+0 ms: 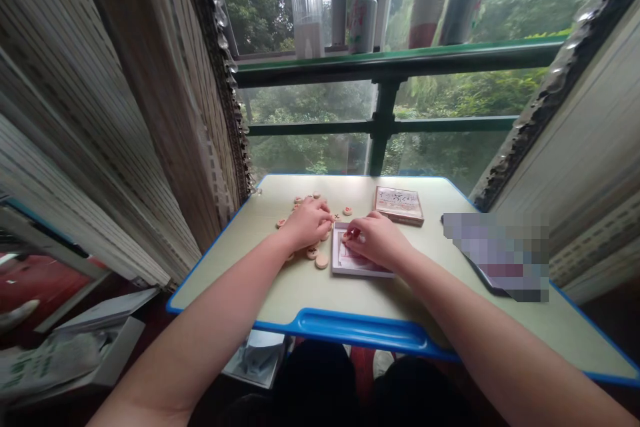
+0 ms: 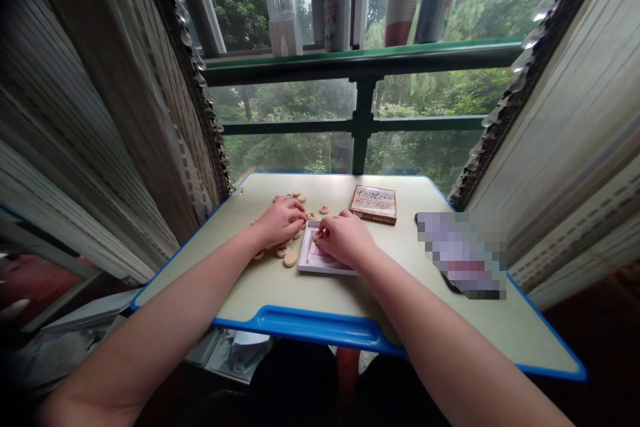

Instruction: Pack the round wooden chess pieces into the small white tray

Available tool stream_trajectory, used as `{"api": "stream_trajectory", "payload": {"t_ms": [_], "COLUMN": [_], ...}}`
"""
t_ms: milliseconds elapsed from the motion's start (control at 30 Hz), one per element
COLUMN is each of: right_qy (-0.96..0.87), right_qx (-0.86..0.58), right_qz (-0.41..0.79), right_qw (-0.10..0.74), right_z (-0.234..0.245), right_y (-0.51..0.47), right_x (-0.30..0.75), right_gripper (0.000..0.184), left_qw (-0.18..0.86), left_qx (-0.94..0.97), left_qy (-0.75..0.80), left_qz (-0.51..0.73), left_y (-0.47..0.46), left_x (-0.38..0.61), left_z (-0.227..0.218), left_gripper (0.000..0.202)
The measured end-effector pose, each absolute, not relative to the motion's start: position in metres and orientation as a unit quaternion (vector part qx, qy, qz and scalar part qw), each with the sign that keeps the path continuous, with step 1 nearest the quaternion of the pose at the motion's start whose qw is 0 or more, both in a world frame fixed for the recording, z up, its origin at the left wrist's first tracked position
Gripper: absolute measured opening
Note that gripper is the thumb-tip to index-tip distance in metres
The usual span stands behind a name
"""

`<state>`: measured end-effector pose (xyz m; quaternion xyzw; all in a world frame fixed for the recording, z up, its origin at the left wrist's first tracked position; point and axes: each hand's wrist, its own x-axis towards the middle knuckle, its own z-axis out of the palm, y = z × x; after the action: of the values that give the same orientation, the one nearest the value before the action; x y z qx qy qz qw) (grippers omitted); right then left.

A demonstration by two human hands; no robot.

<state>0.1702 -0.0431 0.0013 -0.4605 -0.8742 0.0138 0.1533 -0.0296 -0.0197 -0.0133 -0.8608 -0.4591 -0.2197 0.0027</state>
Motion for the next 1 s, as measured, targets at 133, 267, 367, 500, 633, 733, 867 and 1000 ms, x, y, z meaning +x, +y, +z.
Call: {"api": "stream_trajectory", "payload": {"t_ms": [133,267,367,500,633,733,867,1000], "right_qy": [-0.881,-0.883,-0.883,-0.891,-0.899,-0.896,-0.896,-0.901], "right_qx": [-0.446,-0.438,-0.438,-0.419,-0.404,-0.41,-0.41,-0.4], "right_qz": [0.006,0.008,0.012,0.012,0.02,0.021,0.008,0.005], "right_qw": [0.158,0.167,0.171,0.172,0.169,0.168,0.17,0.167], "right_z": [-0.0011,-0.0034,-0.005,-0.0063,-0.0064,-0.0059,-0.0059,-0.0058], "right_y": [-0.0407,-0.0381,-0.0369,-0.0357,-0.0357,-0.0369,-0.0378,-0.038], "right_x": [0.1699,0.1707,0.1707,0.1703,0.1708,0.1712,0.171,0.1713], "right_gripper": [0.025,0.023,0.021,0.02,0.024,0.025,0.026,0.026], "left_qw": [0.008,0.01,0.004,0.0,-0.004,-0.003,-0.001,-0.002], "left_qx": [-0.864,-0.867,-0.869,-0.868,-0.867,-0.871,-0.876,-0.88], "left_qy": [-0.457,-0.45,-0.448,-0.448,-0.449,-0.444,-0.44,-0.435], "left_qz": [-0.213,-0.212,-0.212,-0.213,-0.217,-0.209,-0.198,-0.192], "left_y": [-0.0185,-0.0207,-0.0232,-0.0238,-0.0227,-0.0233,-0.0258,-0.0284], "left_x": [-0.0308,-0.0286,-0.0265,-0.026,-0.0275,-0.0285,-0.0299,-0.0307], "left_z": [-0.0157,-0.0146,-0.0138,-0.0143,-0.0148,-0.014,-0.0112,-0.0087], "left_gripper": [0.024,0.023,0.025,0.025,0.024,0.025,0.03,0.033]}}
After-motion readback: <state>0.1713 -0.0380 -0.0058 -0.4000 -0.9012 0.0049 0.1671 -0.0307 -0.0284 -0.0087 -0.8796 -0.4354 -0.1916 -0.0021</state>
